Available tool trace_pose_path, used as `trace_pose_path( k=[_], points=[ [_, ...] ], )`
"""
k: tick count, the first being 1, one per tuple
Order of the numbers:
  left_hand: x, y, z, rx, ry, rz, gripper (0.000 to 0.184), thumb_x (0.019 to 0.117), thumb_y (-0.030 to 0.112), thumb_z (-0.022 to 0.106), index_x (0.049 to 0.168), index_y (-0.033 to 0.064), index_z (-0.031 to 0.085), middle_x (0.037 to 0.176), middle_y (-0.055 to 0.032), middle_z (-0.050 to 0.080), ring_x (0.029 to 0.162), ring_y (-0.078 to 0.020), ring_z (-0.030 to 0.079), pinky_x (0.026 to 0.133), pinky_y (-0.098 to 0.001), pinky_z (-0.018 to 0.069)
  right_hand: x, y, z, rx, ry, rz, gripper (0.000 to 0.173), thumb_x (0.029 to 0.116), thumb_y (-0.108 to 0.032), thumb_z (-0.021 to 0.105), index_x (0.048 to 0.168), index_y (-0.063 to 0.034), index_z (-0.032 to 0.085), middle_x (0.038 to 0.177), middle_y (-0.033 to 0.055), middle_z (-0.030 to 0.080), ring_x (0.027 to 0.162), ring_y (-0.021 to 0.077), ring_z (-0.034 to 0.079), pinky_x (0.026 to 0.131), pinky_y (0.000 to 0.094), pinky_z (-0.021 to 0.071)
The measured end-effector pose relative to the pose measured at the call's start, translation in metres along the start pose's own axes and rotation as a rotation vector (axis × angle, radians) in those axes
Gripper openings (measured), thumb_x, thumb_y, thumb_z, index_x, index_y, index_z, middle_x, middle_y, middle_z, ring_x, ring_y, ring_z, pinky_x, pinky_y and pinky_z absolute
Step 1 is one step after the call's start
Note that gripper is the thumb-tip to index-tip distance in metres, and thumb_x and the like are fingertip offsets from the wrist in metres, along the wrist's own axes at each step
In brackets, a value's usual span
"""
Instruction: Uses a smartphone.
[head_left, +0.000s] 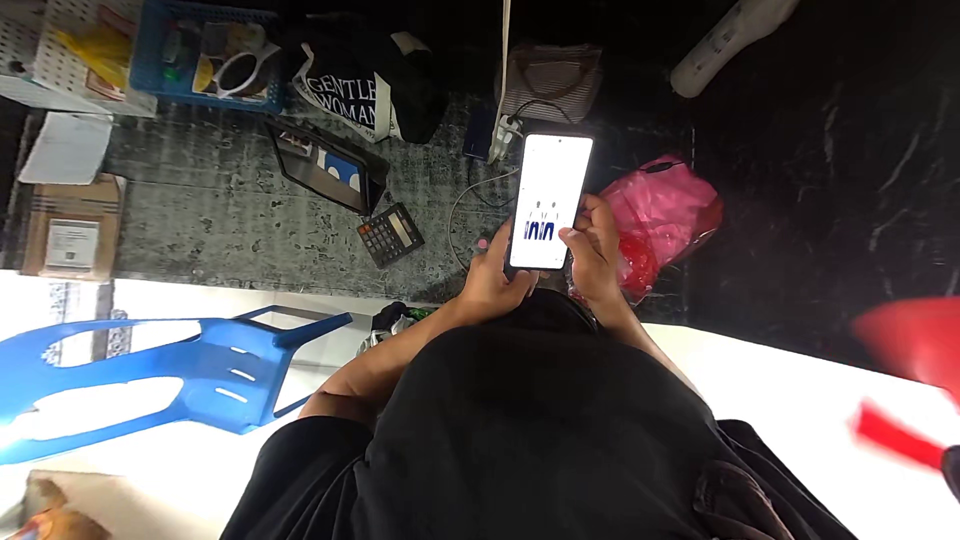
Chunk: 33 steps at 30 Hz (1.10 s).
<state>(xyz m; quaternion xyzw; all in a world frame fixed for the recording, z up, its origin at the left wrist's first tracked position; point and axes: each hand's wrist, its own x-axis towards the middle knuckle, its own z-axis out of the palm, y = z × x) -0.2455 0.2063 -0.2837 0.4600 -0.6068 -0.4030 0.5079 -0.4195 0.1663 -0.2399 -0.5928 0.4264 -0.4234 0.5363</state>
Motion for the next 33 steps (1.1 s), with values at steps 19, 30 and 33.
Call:
trace_pose_path(
  k=[19, 30, 33],
  points=[
    [0.002, 0.003, -0.002, 0.01, -0.014, 0.001, 0.074, 0.0836, 0.001, 0.064, 0.149, -0.014, 0.032, 0.092, -0.0111, 0.076, 0.077, -0.014, 0.074, 0.072, -0.0346, 0.0639, 0.017, 0.007, 0.006, 0.007, 0.083, -0.116, 0.032, 0.0999, -0.001, 0.039, 0.132, 0.0009, 0.044, 0.103, -0.0007, 0.068, 0.092, 0.0015, 0.069, 0.082, 0.0217, 0.059],
    [0.004, 0.004, -0.002, 0.01, -0.016, 0.004, 0.074, 0.0835, 0.001, 0.063, 0.149, -0.0126, 0.032, 0.089, -0.0096, 0.076, 0.075, -0.0133, 0.074, 0.07, -0.0342, 0.0638, 0.01, -0.001, 0.003, -0.054, 0.069, -0.057, 0.032, 0.1063, -0.01, 0.038, 0.138, -0.0061, 0.045, 0.1, -0.0014, 0.066, 0.084, -0.0024, 0.065, 0.074, 0.0158, 0.0555],
    [0.005, 0.003, -0.002, 0.017, -0.012, 0.018, 0.072, 0.0835, 0.002, 0.063, 0.148, -0.0134, 0.034, 0.087, -0.0093, 0.075, 0.073, -0.0137, 0.073, 0.068, -0.0353, 0.0639, 0.022, 0.013, 0.005, -0.006, 0.106, -0.165, 0.025, 0.1037, -0.005, 0.04, 0.127, 0.001, 0.047, 0.097, -0.0016, 0.068, 0.087, 0.0012, 0.068, 0.078, 0.0217, 0.0585]
  ],
)
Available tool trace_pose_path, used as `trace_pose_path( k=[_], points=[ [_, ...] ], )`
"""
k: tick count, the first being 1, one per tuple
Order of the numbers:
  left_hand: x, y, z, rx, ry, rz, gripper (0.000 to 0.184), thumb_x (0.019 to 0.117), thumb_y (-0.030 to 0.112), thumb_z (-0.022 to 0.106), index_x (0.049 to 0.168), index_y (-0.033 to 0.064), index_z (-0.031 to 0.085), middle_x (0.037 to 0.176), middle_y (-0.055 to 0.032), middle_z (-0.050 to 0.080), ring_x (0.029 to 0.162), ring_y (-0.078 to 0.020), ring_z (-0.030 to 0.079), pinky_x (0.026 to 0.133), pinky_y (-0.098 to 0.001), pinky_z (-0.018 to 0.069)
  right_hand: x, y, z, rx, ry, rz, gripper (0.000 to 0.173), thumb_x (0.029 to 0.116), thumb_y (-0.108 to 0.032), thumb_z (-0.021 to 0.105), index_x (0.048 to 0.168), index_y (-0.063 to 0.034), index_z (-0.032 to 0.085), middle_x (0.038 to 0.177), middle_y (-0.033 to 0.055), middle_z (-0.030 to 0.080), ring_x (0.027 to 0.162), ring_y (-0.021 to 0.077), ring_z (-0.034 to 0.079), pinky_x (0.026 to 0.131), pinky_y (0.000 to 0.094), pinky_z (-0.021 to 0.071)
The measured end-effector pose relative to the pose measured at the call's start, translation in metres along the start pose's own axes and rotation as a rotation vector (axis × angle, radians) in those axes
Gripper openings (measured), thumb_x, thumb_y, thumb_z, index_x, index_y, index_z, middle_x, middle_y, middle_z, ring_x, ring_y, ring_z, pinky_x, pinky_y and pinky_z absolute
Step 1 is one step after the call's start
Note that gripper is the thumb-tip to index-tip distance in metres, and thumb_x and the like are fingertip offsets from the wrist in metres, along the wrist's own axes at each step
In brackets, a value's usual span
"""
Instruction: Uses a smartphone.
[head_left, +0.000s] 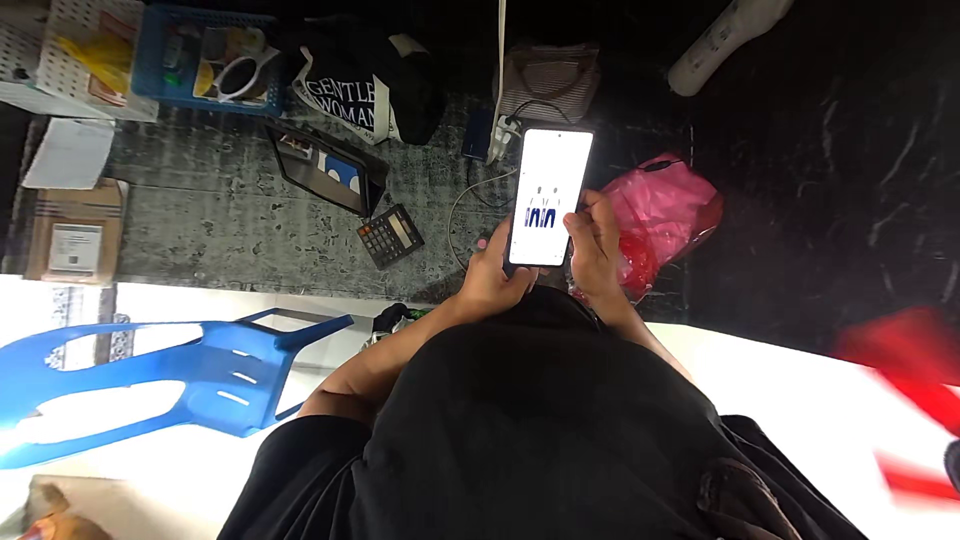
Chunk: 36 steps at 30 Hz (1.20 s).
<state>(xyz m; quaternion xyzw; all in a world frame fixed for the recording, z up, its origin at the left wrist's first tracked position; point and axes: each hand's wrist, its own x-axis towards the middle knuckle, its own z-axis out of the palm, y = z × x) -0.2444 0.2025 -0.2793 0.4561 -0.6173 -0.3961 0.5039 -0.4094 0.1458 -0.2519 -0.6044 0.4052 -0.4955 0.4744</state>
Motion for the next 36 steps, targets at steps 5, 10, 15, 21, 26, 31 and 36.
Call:
trace_pose_path(
  k=[5, 10, 15, 21, 26, 31, 36],
  points=[
    [0.0, 0.0, 0.0, -0.011, 0.004, 0.01, 0.072, 0.0832, 0.0, 0.063, 0.147, -0.0147, 0.034, 0.089, -0.0096, 0.075, 0.074, -0.0132, 0.074, 0.069, -0.0338, 0.0639, -0.005, -0.008, -0.002, -0.022, -0.021, 0.061, 0.028, 0.1055, -0.009, 0.039, 0.132, -0.0032, 0.047, 0.097, -0.0023, 0.066, 0.084, -0.0016, 0.065, 0.074, 0.017, 0.0558],
    [-0.001, -0.001, 0.0, -0.014, -0.001, 0.007, 0.073, 0.0836, 0.001, 0.063, 0.148, -0.0142, 0.033, 0.087, -0.009, 0.075, 0.072, -0.0129, 0.073, 0.068, -0.0339, 0.0638, 0.0, 0.002, 0.001, 0.004, 0.015, -0.015, 0.022, 0.1057, -0.007, 0.039, 0.124, 0.0001, 0.049, 0.096, -0.0031, 0.066, 0.086, -0.0001, 0.067, 0.077, 0.0201, 0.0579],
    [-0.002, -0.002, 0.0, 0.008, 0.004, 0.004, 0.074, 0.0838, 0.002, 0.064, 0.149, -0.0139, 0.033, 0.097, -0.0121, 0.075, 0.082, -0.0136, 0.075, 0.076, -0.0348, 0.0641, -0.002, 0.0, 0.001, 0.015, 0.012, -0.007, 0.023, 0.1095, -0.016, 0.036, 0.123, -0.0034, 0.049, 0.103, -0.0036, 0.065, 0.093, -0.0006, 0.066, 0.082, 0.0205, 0.0576],
    [-0.003, -0.002, 0.001, 0.009, 0.008, 0.009, 0.073, 0.0837, 0.002, 0.064, 0.148, -0.0149, 0.033, 0.095, -0.0121, 0.076, 0.081, -0.014, 0.075, 0.075, -0.0353, 0.0642, -0.003, -0.001, 0.001, -0.005, 0.014, 0.004, 0.029, 0.1104, -0.023, 0.034, 0.125, -0.0027, 0.049, 0.106, -0.0028, 0.064, 0.096, -0.0012, 0.064, 0.085, 0.0202, 0.0561],
    [-0.002, -0.001, 0.002, -0.019, 0.006, 0.001, 0.074, 0.0838, 0.001, 0.063, 0.149, -0.0146, 0.032, 0.087, -0.0093, 0.075, 0.071, -0.0128, 0.073, 0.067, -0.0336, 0.0636, -0.004, -0.003, 0.001, -0.026, 0.018, -0.011, 0.032, 0.1113, -0.027, 0.032, 0.125, -0.0032, 0.049, 0.108, -0.0038, 0.063, 0.099, -0.0026, 0.063, 0.088, 0.0197, 0.0553],
    [-0.003, 0.0, 0.001, -0.012, -0.003, -0.012, 0.073, 0.0836, 0.0, 0.063, 0.148, -0.0143, 0.032, 0.091, -0.0104, 0.076, 0.075, -0.0128, 0.074, 0.07, -0.034, 0.0639, -0.006, -0.002, 0.0, -0.04, 0.007, -0.02, 0.047, 0.112, -0.039, 0.029, 0.129, -0.0005, 0.048, 0.112, -0.0016, 0.063, 0.104, -0.0015, 0.062, 0.092, 0.0211, 0.0539],
    [-0.005, -0.001, 0.001, -0.022, -0.001, -0.025, 0.074, 0.0833, 0.0, 0.064, 0.149, -0.0131, 0.032, 0.091, -0.0104, 0.076, 0.074, -0.0131, 0.074, 0.068, -0.0339, 0.0638, -0.012, -0.011, -0.002, -0.059, -0.021, 0.043, 0.05, 0.1121, -0.041, 0.028, 0.138, -0.0014, 0.045, 0.119, -0.0002, 0.062, 0.107, -0.0022, 0.061, 0.093, 0.0195, 0.053]
  ],
)
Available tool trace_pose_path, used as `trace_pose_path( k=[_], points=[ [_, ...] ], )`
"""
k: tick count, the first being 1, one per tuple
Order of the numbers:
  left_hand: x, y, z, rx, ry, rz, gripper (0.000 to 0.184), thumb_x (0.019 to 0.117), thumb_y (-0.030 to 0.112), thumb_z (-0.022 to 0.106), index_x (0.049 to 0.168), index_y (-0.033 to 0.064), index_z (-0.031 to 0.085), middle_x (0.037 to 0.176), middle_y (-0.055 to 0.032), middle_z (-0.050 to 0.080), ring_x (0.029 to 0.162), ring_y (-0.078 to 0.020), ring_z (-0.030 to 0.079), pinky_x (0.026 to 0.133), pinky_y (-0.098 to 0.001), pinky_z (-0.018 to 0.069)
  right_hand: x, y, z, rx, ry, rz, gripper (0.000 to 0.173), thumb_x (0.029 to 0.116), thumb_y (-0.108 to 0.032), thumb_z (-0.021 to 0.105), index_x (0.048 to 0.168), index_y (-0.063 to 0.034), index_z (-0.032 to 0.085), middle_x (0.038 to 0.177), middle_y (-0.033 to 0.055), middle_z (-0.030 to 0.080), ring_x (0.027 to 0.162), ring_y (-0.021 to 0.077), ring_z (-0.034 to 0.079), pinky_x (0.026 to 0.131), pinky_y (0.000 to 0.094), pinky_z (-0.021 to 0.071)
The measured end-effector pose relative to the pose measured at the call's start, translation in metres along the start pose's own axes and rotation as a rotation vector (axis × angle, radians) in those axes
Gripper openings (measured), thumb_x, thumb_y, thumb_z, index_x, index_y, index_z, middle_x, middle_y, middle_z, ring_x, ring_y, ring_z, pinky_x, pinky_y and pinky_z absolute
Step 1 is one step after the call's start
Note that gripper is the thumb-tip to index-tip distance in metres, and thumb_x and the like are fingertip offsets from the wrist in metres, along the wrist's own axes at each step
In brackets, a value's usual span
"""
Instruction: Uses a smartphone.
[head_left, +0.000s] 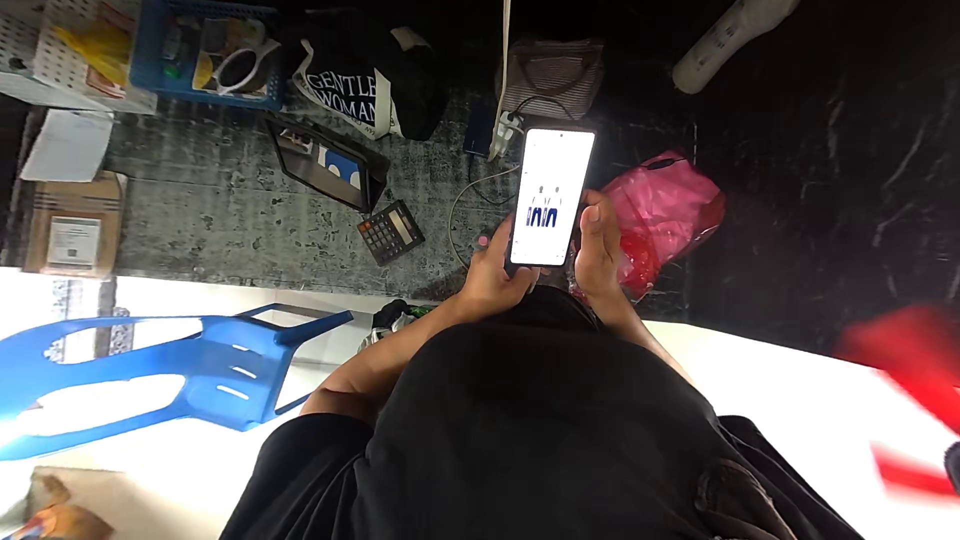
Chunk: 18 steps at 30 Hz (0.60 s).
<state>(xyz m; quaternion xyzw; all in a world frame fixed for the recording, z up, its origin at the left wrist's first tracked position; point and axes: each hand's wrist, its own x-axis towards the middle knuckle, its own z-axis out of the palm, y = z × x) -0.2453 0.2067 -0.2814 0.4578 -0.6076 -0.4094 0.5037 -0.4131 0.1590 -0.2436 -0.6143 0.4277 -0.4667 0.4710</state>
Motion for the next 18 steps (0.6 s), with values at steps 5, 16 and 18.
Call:
trace_pose_path(
  k=[5, 16, 18],
  points=[
    [-0.001, -0.001, 0.0, 0.011, 0.006, 0.009, 0.075, 0.0833, 0.0, 0.064, 0.149, -0.0137, 0.032, 0.094, -0.0112, 0.076, 0.077, -0.0131, 0.074, 0.07, -0.0337, 0.0639, 0.001, 0.004, 0.001, 0.006, 0.014, -0.011, 0.051, 0.1116, -0.043, 0.03, 0.136, -0.0012, 0.047, 0.117, -0.0002, 0.063, 0.105, -0.0018, 0.062, 0.092, 0.0198, 0.0541],
    [-0.001, 0.002, -0.001, 0.019, 0.004, 0.022, 0.073, 0.0842, 0.0, 0.063, 0.148, -0.014, 0.032, 0.089, -0.0085, 0.075, 0.074, -0.0111, 0.073, 0.069, -0.0322, 0.0634, 0.007, 0.011, 0.004, 0.027, 0.033, -0.079, 0.044, 0.1118, -0.037, 0.032, 0.127, 0.0007, 0.049, 0.112, -0.0007, 0.063, 0.104, -0.0008, 0.062, 0.093, 0.0212, 0.0543],
    [0.0, 0.003, -0.001, 0.012, 0.0, 0.022, 0.073, 0.0846, 0.0, 0.063, 0.148, -0.0145, 0.032, 0.087, -0.0085, 0.075, 0.072, -0.0119, 0.073, 0.067, -0.0327, 0.0635, 0.008, 0.012, 0.004, 0.033, 0.038, -0.09, 0.044, 0.1116, -0.036, 0.032, 0.127, 0.002, 0.049, 0.112, -0.0003, 0.063, 0.105, -0.0006, 0.062, 0.093, 0.0211, 0.0542]
  ],
)
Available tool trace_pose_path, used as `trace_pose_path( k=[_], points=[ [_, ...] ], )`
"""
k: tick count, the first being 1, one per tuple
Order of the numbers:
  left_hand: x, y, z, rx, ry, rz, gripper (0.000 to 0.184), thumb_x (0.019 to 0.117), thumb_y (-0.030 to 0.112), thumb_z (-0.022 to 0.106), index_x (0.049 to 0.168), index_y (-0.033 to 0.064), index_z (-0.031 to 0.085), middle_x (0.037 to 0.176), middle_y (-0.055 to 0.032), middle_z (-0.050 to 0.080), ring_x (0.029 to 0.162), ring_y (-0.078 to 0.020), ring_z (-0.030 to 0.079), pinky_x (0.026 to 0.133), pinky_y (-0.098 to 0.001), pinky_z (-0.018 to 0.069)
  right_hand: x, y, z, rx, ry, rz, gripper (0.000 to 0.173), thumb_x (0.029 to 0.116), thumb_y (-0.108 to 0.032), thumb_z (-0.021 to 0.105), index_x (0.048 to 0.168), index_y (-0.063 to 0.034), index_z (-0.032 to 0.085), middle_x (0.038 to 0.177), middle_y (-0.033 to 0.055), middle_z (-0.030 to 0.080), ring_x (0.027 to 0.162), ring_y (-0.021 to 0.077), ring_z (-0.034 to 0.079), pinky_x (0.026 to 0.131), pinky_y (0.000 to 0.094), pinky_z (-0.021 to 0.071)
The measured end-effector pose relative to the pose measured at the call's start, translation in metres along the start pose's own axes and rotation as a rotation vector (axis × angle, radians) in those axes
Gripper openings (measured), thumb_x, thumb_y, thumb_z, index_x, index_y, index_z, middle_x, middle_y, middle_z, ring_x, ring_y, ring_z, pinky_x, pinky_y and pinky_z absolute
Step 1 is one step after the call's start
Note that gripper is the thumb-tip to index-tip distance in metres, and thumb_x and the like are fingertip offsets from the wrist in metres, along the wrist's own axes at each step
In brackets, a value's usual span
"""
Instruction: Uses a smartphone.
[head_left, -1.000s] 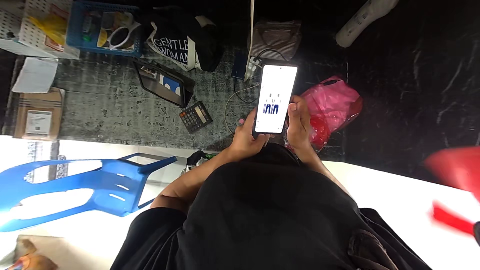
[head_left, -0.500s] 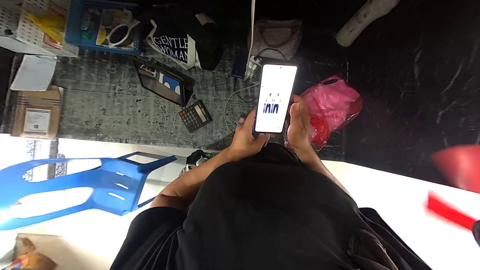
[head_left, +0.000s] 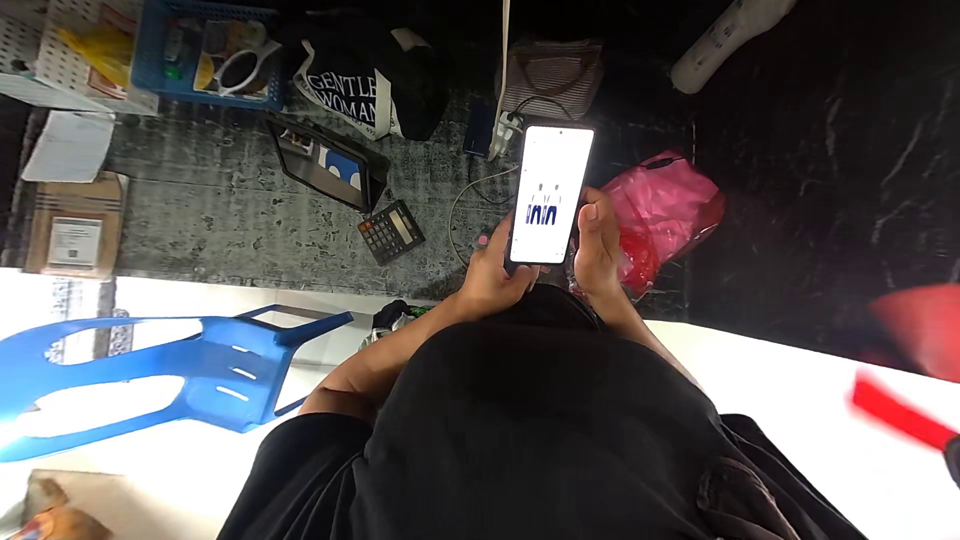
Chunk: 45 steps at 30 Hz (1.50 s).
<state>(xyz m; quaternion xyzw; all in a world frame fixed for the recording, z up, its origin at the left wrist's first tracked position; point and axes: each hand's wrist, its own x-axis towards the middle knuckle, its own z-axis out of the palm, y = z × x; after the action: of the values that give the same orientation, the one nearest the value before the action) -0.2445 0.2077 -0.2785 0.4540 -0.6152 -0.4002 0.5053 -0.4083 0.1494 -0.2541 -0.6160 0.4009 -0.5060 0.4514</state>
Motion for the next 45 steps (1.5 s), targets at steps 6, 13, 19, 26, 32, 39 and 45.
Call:
trace_pose_path(
  k=[6, 13, 19, 26, 32, 39, 45],
  points=[
    [-0.002, -0.001, -0.001, 0.028, 0.004, -0.007, 0.072, 0.0844, 0.001, 0.065, 0.148, -0.0141, 0.034, 0.093, -0.0117, 0.075, 0.078, -0.0134, 0.074, 0.073, -0.0343, 0.0639, -0.01, -0.018, -0.004, -0.07, -0.057, 0.099, 0.053, 0.1114, -0.044, 0.03, 0.14, -0.002, 0.044, 0.12, 0.0003, 0.062, 0.105, -0.004, 0.06, 0.091, 0.0178, 0.0528],
    [-0.002, 0.0, -0.002, 0.017, 0.002, -0.023, 0.072, 0.0841, 0.001, 0.064, 0.149, -0.0117, 0.034, 0.095, -0.0112, 0.075, 0.08, -0.014, 0.074, 0.074, -0.0352, 0.0638, -0.009, -0.019, -0.004, -0.079, -0.061, 0.081, 0.049, 0.1122, -0.039, 0.029, 0.139, -0.0007, 0.044, 0.118, 0.0014, 0.061, 0.104, -0.0043, 0.06, 0.09, 0.0163, 0.0522],
    [-0.001, 0.0, -0.001, 0.006, 0.005, -0.033, 0.071, 0.0841, 0.0, 0.063, 0.148, -0.0118, 0.035, 0.097, -0.0108, 0.076, 0.081, -0.0132, 0.074, 0.075, -0.0344, 0.0639, -0.009, -0.018, -0.005, -0.075, -0.057, 0.098, 0.049, 0.1119, -0.04, 0.029, 0.139, -0.0025, 0.044, 0.118, 0.0003, 0.061, 0.101, -0.0049, 0.06, 0.086, 0.015, 0.0522],
    [0.0, 0.0, -0.001, -0.002, 0.0, -0.024, 0.072, 0.0841, 0.0, 0.064, 0.148, -0.0124, 0.034, 0.095, -0.0105, 0.076, 0.079, -0.0128, 0.074, 0.073, -0.0339, 0.0639, -0.008, -0.018, -0.005, -0.078, -0.058, 0.114, 0.048, 0.1119, -0.039, 0.03, 0.139, -0.0022, 0.044, 0.117, 0.0006, 0.062, 0.1, -0.0049, 0.06, 0.086, 0.0149, 0.052],
    [0.0, -0.001, 0.0, 0.021, 0.012, -0.026, 0.072, 0.0836, 0.001, 0.065, 0.148, -0.0111, 0.035, 0.099, -0.0118, 0.075, 0.083, -0.0133, 0.074, 0.076, -0.0347, 0.0637, -0.009, -0.016, -0.005, -0.075, -0.058, 0.117, 0.045, 0.1121, -0.038, 0.03, 0.139, -0.0043, 0.045, 0.116, -0.0009, 0.061, 0.097, -0.0066, 0.059, 0.081, 0.0121, 0.0502],
    [0.0, 0.0, 0.0, 0.012, 0.005, -0.045, 0.072, 0.0847, 0.001, 0.064, 0.149, -0.0119, 0.034, 0.101, -0.0124, 0.075, 0.085, -0.014, 0.075, 0.077, -0.035, 0.0639, -0.008, -0.016, -0.005, -0.063, -0.059, 0.14, 0.044, 0.1119, -0.038, 0.031, 0.139, -0.0059, 0.045, 0.113, -0.0017, 0.062, 0.091, -0.0065, 0.059, 0.075, 0.0114, 0.0498],
    [0.0, 0.0, 0.001, 0.021, 0.019, -0.043, 0.073, 0.0838, 0.0, 0.064, 0.149, -0.0126, 0.034, 0.099, -0.0129, 0.075, 0.084, -0.0142, 0.075, 0.076, -0.035, 0.0639, -0.012, -0.015, -0.008, -0.061, -0.082, 0.158, 0.043, 0.1122, -0.037, 0.031, 0.141, -0.0076, 0.044, 0.118, 0.0002, 0.062, 0.1, -0.0015, 0.062, 0.084, 0.0179, 0.0539]
  ],
)
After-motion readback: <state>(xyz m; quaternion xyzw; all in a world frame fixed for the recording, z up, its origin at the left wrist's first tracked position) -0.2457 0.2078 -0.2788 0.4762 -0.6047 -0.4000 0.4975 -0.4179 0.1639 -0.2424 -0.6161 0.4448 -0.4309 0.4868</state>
